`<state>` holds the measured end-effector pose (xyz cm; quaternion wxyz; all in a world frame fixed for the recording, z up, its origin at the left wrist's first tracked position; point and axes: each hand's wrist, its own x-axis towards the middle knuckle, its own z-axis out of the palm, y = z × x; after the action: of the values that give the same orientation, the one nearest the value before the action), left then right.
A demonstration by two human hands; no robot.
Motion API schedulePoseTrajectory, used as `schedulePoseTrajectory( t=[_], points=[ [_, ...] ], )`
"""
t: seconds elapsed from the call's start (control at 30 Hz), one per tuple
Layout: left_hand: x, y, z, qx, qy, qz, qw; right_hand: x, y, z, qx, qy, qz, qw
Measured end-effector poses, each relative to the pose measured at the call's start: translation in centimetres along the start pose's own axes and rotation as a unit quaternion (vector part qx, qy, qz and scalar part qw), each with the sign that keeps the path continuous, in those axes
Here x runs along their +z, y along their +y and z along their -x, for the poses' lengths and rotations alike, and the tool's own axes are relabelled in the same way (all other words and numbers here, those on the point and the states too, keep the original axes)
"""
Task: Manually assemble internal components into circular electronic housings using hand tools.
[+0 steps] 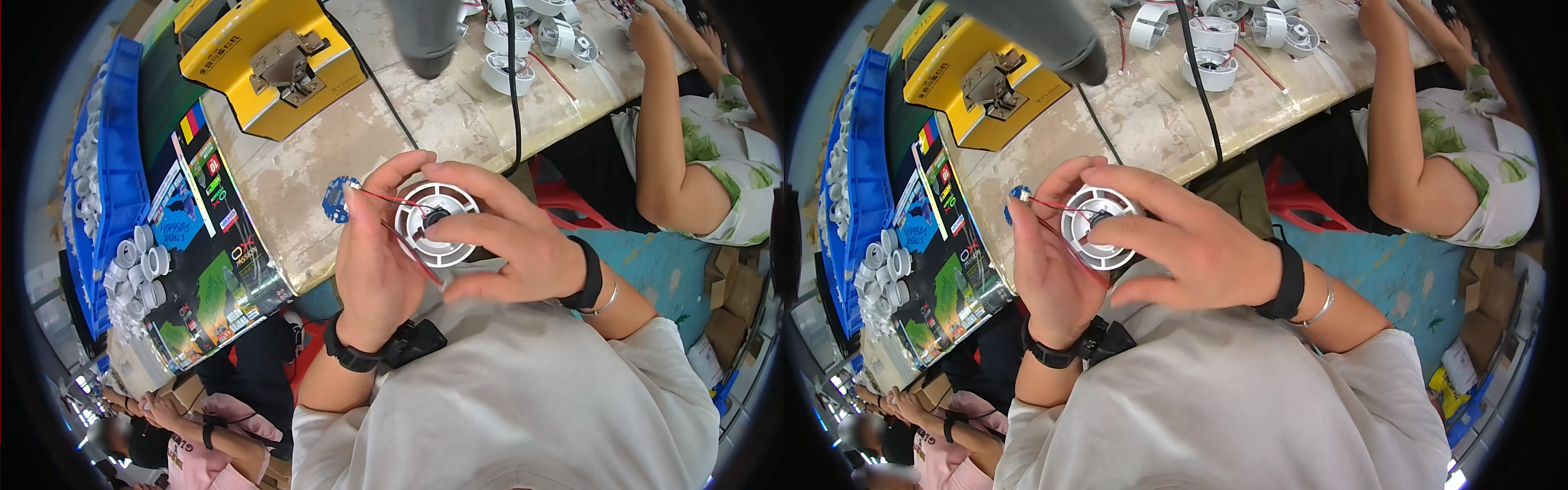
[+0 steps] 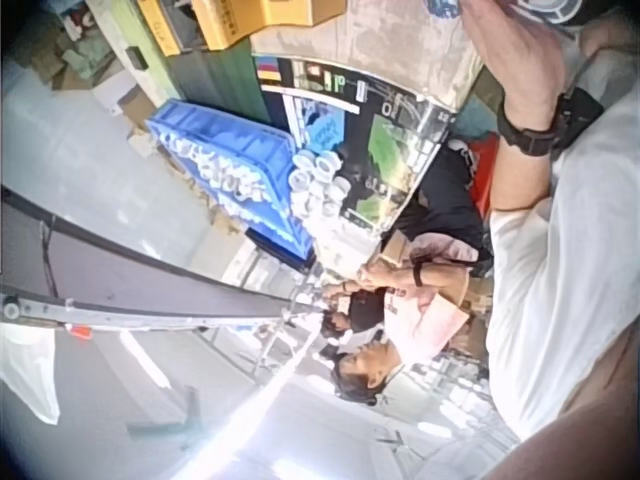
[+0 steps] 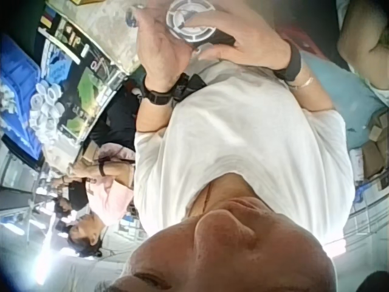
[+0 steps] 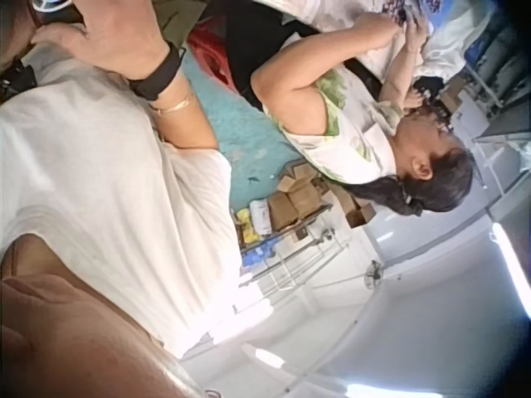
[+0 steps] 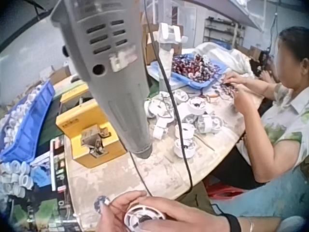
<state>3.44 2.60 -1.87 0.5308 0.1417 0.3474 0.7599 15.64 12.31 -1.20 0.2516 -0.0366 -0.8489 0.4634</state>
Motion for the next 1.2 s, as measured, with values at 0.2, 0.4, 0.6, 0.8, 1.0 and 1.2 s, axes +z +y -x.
schedulePoseTrajectory(
  t=[0.2, 0.4, 0.6, 0.8, 1.0, 1.2],
  points=[
    [0.0, 0.5, 0.5, -0.018, -0.078, -0.081, 0.993, 0.3, 1.4, 0.3, -0.024, 0.074, -0.001, 0.997],
    [-1.0, 0.5, 0.5, 0.032, -0.147, -0.123, 0.981, 0.3, 1.0, 0.2, -0.019, 0.101, -0.054, 0.993],
    [-0.5, 0.9, 1.0, 0.104, -0.143, -0.232, 0.956, -0.4, 1.3, 0.0, -0.097, 0.052, 0.064, 0.992],
    [-1.3, 1.3, 0.3, 0.411, -0.110, -0.629, 0.650, 0.2, 0.8, 0.4, 0.066, 0.114, -0.275, 0.952],
    [-1.6, 1.1, -0.5, 0.364, -0.119, -0.538, 0.751, 0.1, 0.0, -0.1, 0.152, 0.018, -0.329, 0.932],
    [-2.2, -0.3, 0.2, 0.139, -0.028, -0.240, 0.960, -2.1, 0.0, -0.7, 0.075, -0.023, 0.017, 0.997]
  ],
)
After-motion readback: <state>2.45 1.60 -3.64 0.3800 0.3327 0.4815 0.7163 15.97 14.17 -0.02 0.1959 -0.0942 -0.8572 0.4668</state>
